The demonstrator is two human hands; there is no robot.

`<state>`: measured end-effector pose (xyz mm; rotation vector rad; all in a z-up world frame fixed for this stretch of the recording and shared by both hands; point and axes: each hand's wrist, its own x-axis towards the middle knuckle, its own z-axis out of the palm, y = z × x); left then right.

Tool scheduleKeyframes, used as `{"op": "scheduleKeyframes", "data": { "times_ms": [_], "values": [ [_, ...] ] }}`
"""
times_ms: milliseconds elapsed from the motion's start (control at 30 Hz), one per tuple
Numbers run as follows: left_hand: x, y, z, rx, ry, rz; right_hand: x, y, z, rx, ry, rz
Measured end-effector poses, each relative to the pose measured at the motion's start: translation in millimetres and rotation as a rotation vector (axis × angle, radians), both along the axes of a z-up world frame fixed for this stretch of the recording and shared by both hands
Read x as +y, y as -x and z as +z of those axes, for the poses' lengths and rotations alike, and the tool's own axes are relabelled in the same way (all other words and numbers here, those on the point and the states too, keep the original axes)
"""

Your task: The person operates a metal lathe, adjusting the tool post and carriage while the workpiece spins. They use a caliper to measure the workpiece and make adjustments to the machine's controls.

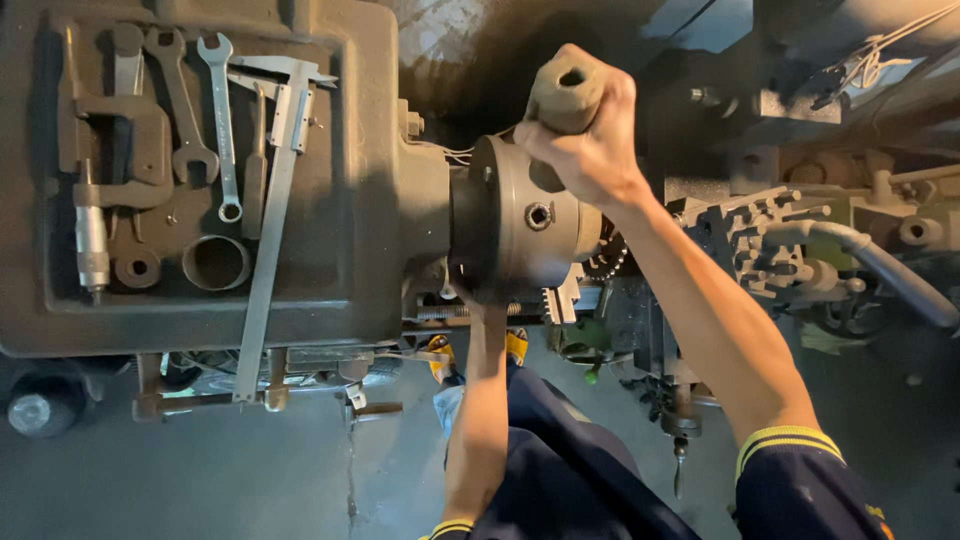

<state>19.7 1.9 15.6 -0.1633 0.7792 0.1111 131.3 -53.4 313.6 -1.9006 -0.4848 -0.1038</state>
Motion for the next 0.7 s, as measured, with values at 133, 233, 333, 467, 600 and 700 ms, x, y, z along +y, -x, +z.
{"op": "scheduleKeyframes", "data": {
  "times_ms": [133,233,333,467,600,700],
  "values": [
    [-0.4,-1.2,8.2,0.009,-0.02,0.039,2.2,4.7,-24.6,0.075,0.004,-0.054],
    [0.7,-1.8,14.1,0.013,-0.041,0.069,3.9,9.4,-29.8,0.125,0.062,-0.073],
    [-1.7,-0.4,16.8,0.021,-0.058,0.093,-0.3,10.2,-17.8,0.106,0.04,-0.056],
    [-7.9,6.0,18.9,0.036,-0.086,0.107,-18.8,20.1,-2.8,0.006,0.014,0.006],
    [-14.6,20.8,3.0,0.036,-0.107,0.048,-69.1,82.5,6.1,0.069,-0.008,-0.117],
    [5.5,58.7,-38.4,0.041,-0.096,-0.302,-113.7,150.1,11.9,0.287,-0.097,-0.235]
  ]
}}
